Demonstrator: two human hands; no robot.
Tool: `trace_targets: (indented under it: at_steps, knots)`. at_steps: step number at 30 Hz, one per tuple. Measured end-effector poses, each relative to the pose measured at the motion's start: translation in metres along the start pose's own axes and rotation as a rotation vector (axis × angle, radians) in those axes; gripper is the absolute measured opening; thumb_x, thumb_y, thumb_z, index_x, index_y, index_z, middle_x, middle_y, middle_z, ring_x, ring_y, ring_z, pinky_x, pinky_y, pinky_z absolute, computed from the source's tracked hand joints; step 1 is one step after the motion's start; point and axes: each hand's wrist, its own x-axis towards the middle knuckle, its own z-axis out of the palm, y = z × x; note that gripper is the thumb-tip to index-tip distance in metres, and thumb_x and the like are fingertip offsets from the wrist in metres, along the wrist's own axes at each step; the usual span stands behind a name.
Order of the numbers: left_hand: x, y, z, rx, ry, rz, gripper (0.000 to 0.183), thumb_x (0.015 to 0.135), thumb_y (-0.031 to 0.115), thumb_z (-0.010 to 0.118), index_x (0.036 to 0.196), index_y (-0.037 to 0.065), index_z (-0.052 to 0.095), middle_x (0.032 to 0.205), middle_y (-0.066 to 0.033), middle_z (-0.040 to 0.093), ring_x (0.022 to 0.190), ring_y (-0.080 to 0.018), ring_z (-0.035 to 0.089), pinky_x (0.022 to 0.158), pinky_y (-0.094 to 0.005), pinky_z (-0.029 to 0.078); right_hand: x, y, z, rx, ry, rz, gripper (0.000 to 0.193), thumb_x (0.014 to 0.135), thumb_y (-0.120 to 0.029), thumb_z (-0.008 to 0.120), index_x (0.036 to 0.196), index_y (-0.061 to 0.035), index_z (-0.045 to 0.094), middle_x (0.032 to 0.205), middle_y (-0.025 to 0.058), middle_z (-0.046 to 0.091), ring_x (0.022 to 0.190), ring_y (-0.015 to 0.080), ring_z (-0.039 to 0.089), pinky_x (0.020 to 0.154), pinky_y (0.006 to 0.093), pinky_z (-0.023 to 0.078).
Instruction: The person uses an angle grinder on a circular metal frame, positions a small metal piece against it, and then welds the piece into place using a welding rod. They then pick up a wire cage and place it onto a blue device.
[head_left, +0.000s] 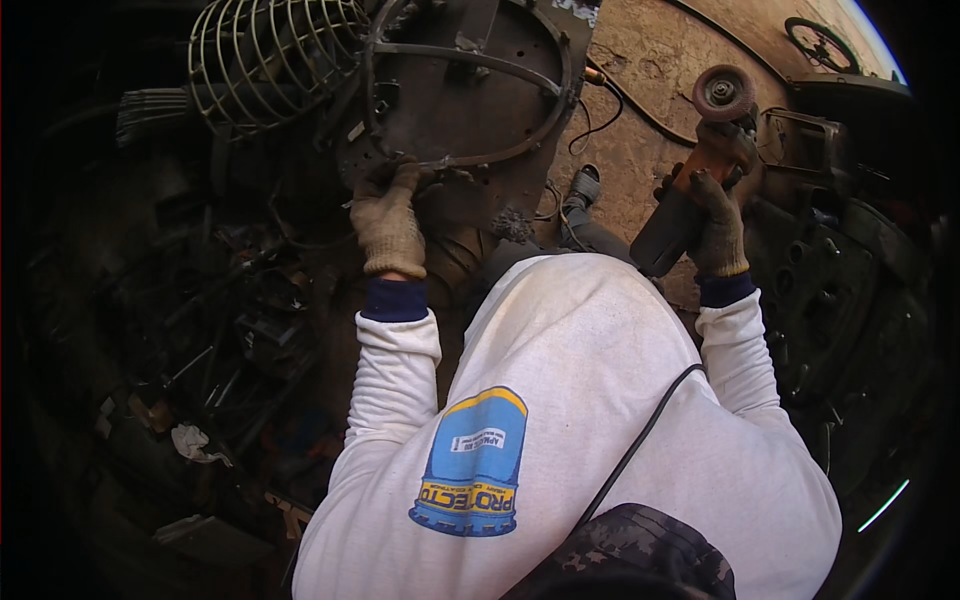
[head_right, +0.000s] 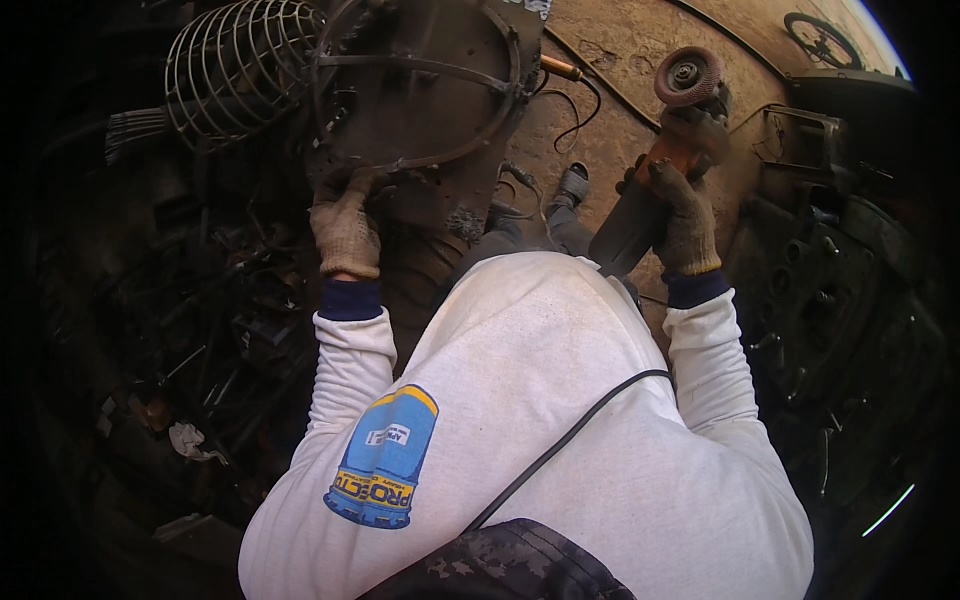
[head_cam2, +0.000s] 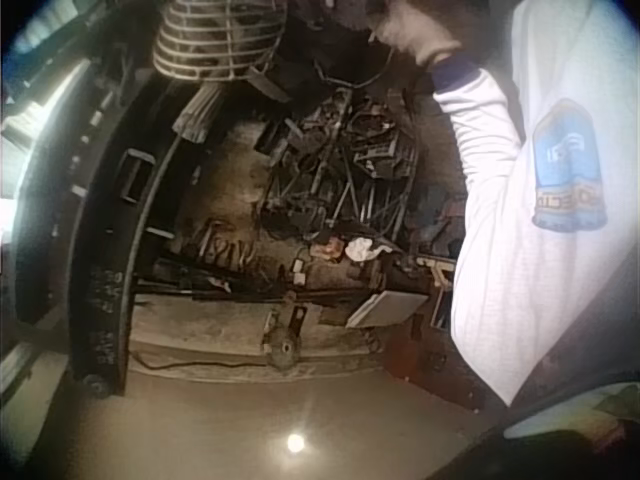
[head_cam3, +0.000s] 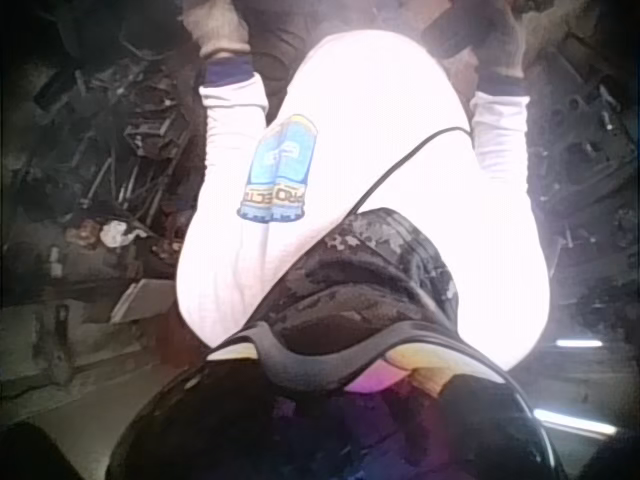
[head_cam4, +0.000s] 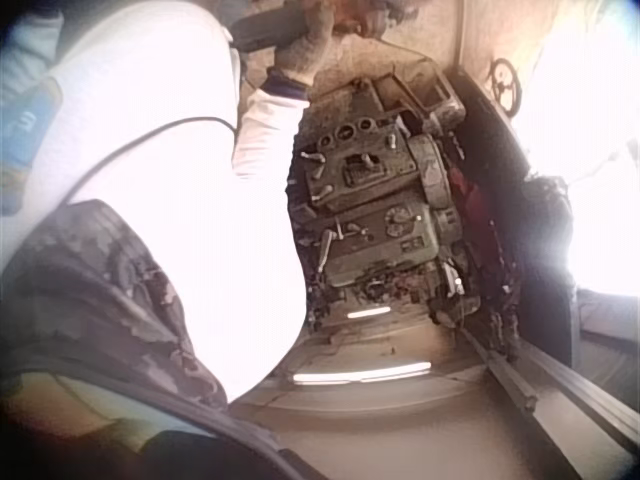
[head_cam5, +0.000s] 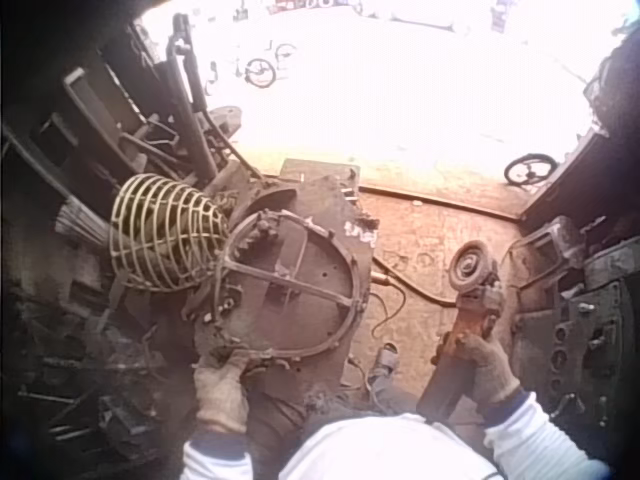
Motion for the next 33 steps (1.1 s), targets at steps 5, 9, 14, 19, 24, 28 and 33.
trace_targets:
  at_steps: [5, 9, 14, 19, 24, 28, 33]
  knots:
    - [0.002, 0.0, -0.004, 0.032, -0.03, -0.006, 0.022, 0.088, -0.004, 0.07, 0.109, 0.001, 0.065, 0.098, -0.0101, 0.071, 0.084, -0.021, 0.071, 0.072, -0.0331, 0.061, 0.002, 0.001, -0.004, 0.016, 0.005, 0.003, 0.043, 0.087, -0.02, 0.075, 0.122, -0.003, 0.056, 0.102, 0.0142, 0.066, 0.09, 0.0298, 0.069, 0.079, 0.0439, 0.06]
    - [0.004, 0.0, -0.005, 0.046, -0.046, -0.001, 0.024, 0.088, -0.004, 0.069, 0.111, 0.002, 0.064, 0.099, -0.0106, 0.07, 0.084, -0.0224, 0.072, 0.067, -0.0343, 0.063, 0.005, 0.003, -0.01, 0.028, -0.013, 0.009, 0.045, 0.087, -0.019, 0.075, 0.123, -0.0033, 0.056, 0.103, 0.0137, 0.066, 0.09, 0.0299, 0.069, 0.08, 0.0442, 0.06]
    - [0.003, 0.002, -0.004, 0.029, -0.054, -0.03, 0.024, 0.088, -0.004, 0.069, 0.111, 0.002, 0.065, 0.099, -0.0107, 0.07, 0.084, -0.0221, 0.072, 0.068, -0.0344, 0.063, 0.005, 0.004, -0.009, 0.032, 0.0, 0.007, 0.047, 0.086, -0.019, 0.076, 0.124, -0.0034, 0.055, 0.104, 0.0136, 0.066, 0.091, 0.0301, 0.069, 0.081, 0.0447, 0.06]
    - [0.0, 0.006, -0.002, 0.008, -0.051, -0.056, 0.023, 0.089, -0.003, 0.069, 0.11, 0.002, 0.065, 0.098, -0.0102, 0.07, 0.083, -0.0215, 0.072, 0.067, -0.0337, 0.063, 0.005, 0.004, -0.011, 0.036, -0.01, 0.019, 0.047, 0.086, -0.019, 0.076, 0.125, -0.0039, 0.055, 0.104, 0.013, 0.066, 0.092, 0.03, 0.069, 0.081, 0.045, 0.06]
    - [0.003, 0.002, -0.003, 0.104, -0.036, 0.035, 0.019, 0.088, 0.002, 0.073, 0.105, -0.001, 0.068, 0.095, -0.0075, 0.072, 0.077, -0.0174, 0.07, 0.074, -0.0287, 0.057, 0.006, 0.006, -0.012, 0.043, -0.006, 0.003, 0.046, 0.086, -0.019, 0.076, 0.125, -0.0048, 0.055, 0.104, 0.0121, 0.066, 0.092, 0.0293, 0.069, 0.082, 0.0452, 0.06]
    - [0.0, 0.001, -0.001, 0.127, -0.009, 0.015, 0.019, 0.089, 0.005, 0.074, 0.106, 0.0, 0.068, 0.095, -0.0068, 0.072, 0.076, -0.0162, 0.069, 0.072, -0.0282, 0.055, 0.006, 0.006, -0.01, 0.044, -0.019, 0.012, 0.046, 0.086, -0.019, 0.076, 0.125, -0.0049, 0.055, 0.104, 0.0123, 0.066, 0.092, 0.0295, 0.069, 0.082, 0.0452, 0.06]
    - [-0.005, 0.011, 0.006, 0.139, -0.019, -0.059, 0.024, 0.09, 0.006, 0.073, 0.111, 0.001, 0.065, 0.097, -0.0085, 0.071, 0.076, -0.017, 0.07, 0.069, -0.0286, 0.056, 0.006, 0.006, -0.005, 0.041, -0.018, 0.021, 0.046, 0.086, -0.019, 0.076, 0.124, -0.0049, 0.055, 0.104, 0.0127, 0.066, 0.092, 0.03, 0.069, 0.082, 0.0453, 0.06]
